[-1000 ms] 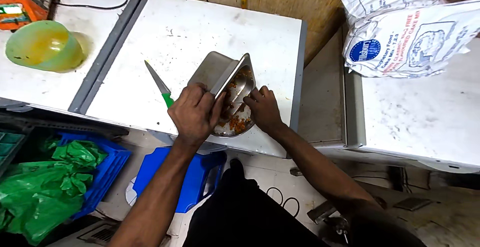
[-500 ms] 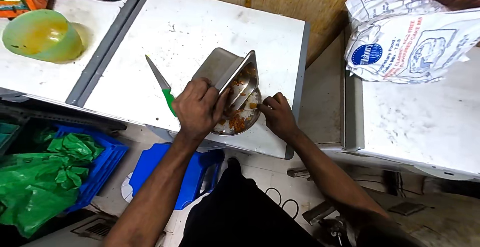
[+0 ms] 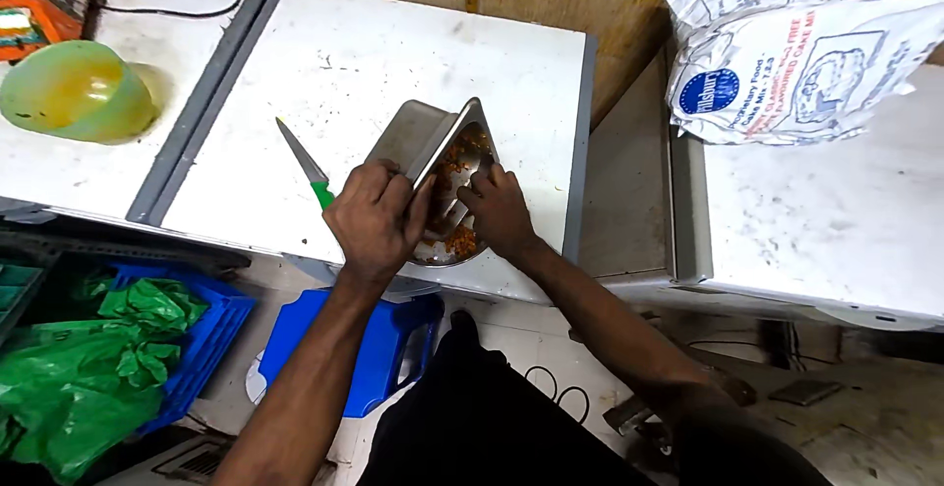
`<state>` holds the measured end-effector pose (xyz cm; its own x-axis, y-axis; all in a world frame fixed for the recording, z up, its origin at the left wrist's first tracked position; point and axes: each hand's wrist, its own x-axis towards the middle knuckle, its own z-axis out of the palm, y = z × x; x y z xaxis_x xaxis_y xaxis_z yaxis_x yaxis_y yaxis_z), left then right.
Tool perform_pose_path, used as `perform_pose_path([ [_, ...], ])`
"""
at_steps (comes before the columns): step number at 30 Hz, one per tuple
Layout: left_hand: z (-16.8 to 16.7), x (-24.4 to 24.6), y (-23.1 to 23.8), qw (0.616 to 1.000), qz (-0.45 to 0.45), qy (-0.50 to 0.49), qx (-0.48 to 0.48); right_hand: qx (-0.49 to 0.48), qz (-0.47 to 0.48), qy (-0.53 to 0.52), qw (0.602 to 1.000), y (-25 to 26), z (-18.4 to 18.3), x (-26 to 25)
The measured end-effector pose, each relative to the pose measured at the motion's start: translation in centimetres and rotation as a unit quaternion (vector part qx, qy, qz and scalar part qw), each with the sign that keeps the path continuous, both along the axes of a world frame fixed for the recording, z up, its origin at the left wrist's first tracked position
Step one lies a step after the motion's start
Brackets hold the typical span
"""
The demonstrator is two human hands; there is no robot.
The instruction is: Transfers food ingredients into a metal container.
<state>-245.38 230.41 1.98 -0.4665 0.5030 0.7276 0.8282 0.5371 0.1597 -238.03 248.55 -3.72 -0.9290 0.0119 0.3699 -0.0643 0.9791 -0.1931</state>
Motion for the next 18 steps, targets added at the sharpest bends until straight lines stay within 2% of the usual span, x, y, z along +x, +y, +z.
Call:
perform_pose_path([
  [9, -0.5, -0.3, 0.4, 1.000, -0.004, -0.004, 0.001, -0.022, 0.039, 0.011, 0.999, 3.7, -1.3, 2.4],
  [18, -0.7, -0.6, 0.1, 1.000, 0.012, -0.015, -0.001, -0.037, 0.050, 0.036, 0.997, 4.4, -2.1, 4.5],
])
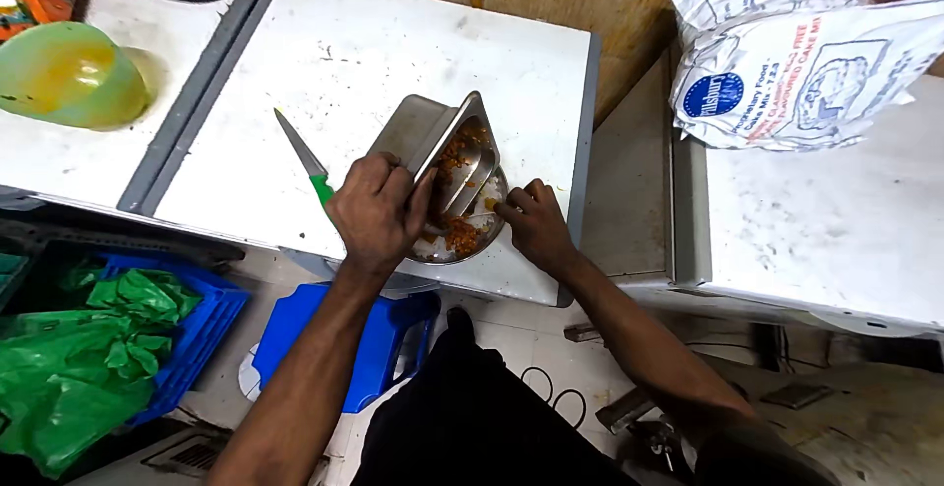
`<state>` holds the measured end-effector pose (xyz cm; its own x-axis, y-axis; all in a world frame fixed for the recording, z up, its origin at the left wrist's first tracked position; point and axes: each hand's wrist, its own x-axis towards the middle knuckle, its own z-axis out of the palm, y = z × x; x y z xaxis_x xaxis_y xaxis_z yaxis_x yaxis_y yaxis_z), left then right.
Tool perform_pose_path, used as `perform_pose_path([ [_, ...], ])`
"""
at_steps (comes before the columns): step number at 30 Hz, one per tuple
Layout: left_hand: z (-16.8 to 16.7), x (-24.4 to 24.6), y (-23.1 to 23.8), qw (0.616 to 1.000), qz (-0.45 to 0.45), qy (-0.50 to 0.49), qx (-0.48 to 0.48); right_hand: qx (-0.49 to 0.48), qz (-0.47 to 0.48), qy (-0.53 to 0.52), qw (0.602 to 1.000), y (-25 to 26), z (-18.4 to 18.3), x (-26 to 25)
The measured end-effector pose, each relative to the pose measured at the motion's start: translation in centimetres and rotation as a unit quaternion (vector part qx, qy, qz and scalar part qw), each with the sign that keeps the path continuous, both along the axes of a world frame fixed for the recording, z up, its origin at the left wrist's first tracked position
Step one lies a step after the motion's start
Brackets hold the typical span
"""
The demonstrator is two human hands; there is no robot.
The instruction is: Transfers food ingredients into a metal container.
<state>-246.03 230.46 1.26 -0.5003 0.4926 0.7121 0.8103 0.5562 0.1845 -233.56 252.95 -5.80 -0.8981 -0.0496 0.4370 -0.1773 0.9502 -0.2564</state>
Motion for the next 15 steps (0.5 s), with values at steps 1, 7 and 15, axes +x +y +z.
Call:
perform_pose_path([
  [1, 0.0, 0.0, -0.1, 1.000, 0.002, -0.001, 0.001, 0.000, 0.002, 0.007, 1.000, 0.1, 0.0, 0.2],
  [7, 0.2, -0.1, -1.0, 0.999, 0.034, -0.012, 0.021, 0.003, 0.011, 0.036, 0.999, 0.4, -0.6, 1.6],
  [15, 1.8, 0.8, -3.9, 0.988, 0.122, -0.038, 0.088, 0.018, -0.019, 0.018, 0.999, -0.4, -2.2, 2.8],
])
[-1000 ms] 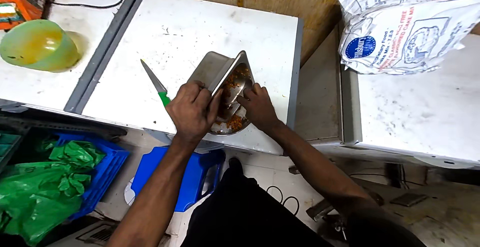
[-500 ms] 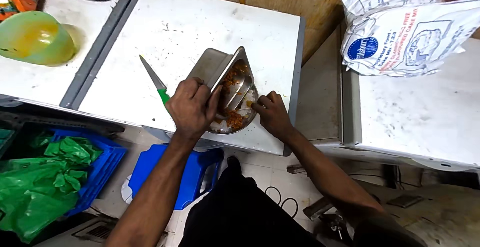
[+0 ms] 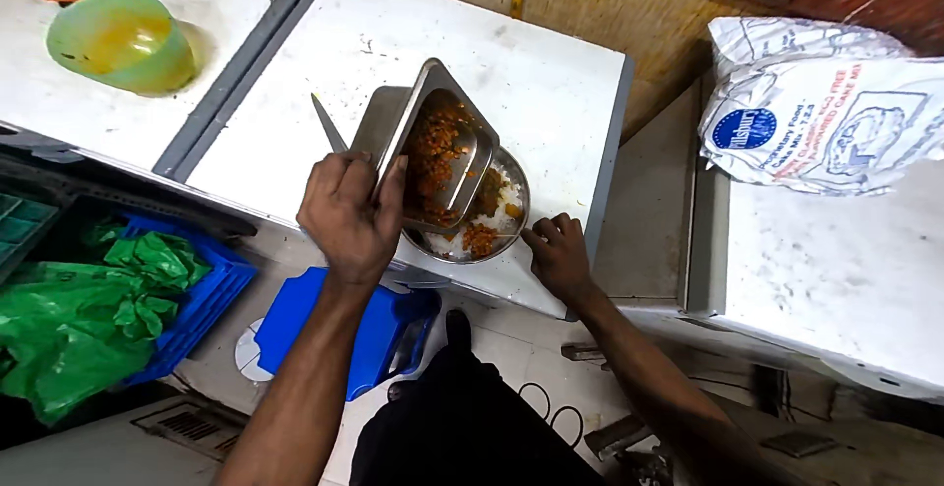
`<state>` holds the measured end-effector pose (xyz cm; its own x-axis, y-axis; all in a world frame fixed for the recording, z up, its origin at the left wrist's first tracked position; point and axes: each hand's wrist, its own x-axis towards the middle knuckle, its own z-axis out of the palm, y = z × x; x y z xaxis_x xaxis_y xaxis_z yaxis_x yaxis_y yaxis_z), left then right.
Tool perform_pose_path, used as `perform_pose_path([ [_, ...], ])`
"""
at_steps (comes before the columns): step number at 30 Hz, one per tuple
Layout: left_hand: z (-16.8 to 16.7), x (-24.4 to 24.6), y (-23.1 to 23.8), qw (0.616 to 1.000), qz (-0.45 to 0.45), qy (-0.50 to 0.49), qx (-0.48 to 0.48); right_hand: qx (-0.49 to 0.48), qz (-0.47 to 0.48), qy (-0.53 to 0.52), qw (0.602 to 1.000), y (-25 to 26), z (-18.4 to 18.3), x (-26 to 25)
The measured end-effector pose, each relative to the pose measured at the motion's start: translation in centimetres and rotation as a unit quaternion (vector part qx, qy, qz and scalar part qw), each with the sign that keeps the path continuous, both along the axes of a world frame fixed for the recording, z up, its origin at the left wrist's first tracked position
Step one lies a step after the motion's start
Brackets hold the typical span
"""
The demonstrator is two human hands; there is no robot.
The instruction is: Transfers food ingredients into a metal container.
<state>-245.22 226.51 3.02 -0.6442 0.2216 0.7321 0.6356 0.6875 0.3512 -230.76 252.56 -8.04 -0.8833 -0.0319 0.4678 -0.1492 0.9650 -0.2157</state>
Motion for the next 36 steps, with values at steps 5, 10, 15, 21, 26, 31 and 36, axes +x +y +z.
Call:
perform_pose_path([
  [5, 0.7, 2.1, -5.0, 0.977, 0.072, -0.126, 0.155, -0.013, -0.029, -0.020, 0.999, -0.8, 0.7, -0.1],
  [10, 0.4, 7.7, -14.4, 0.868, 0.152, -0.265, 0.392, -0.007, -0.048, -0.009, 0.999, -1.7, 1.9, -0.5],
  [15, -0.9, 18.2, -25.0, 0.779, 0.262, -0.251, 0.511, 0.024, -0.083, -0.053, 0.995, -3.4, 2.9, -0.7],
  [21, -2.8, 35.6, -35.7, 0.701, 0.419, -0.204, 0.540, 0.004, -0.005, -0.061, 0.998, -13.3, 6.7, 2.2],
  [26, -6.4, 50.2, -41.9, 0.646, 0.538, -0.171, 0.514, -0.081, 0.335, -0.050, 0.937, -39.0, 9.8, 10.7],
  [31, -7.8, 62.1, -46.2, 0.550, 0.624, -0.144, 0.536, -0.054, 0.606, -0.125, 0.783, -62.2, 9.6, 23.8],
  [36, -9.5, 71.1, -51.0, 0.425, 0.689, -0.021, 0.586, -0.076, 0.713, -0.118, 0.687, -77.2, 9.8, 33.3],
])
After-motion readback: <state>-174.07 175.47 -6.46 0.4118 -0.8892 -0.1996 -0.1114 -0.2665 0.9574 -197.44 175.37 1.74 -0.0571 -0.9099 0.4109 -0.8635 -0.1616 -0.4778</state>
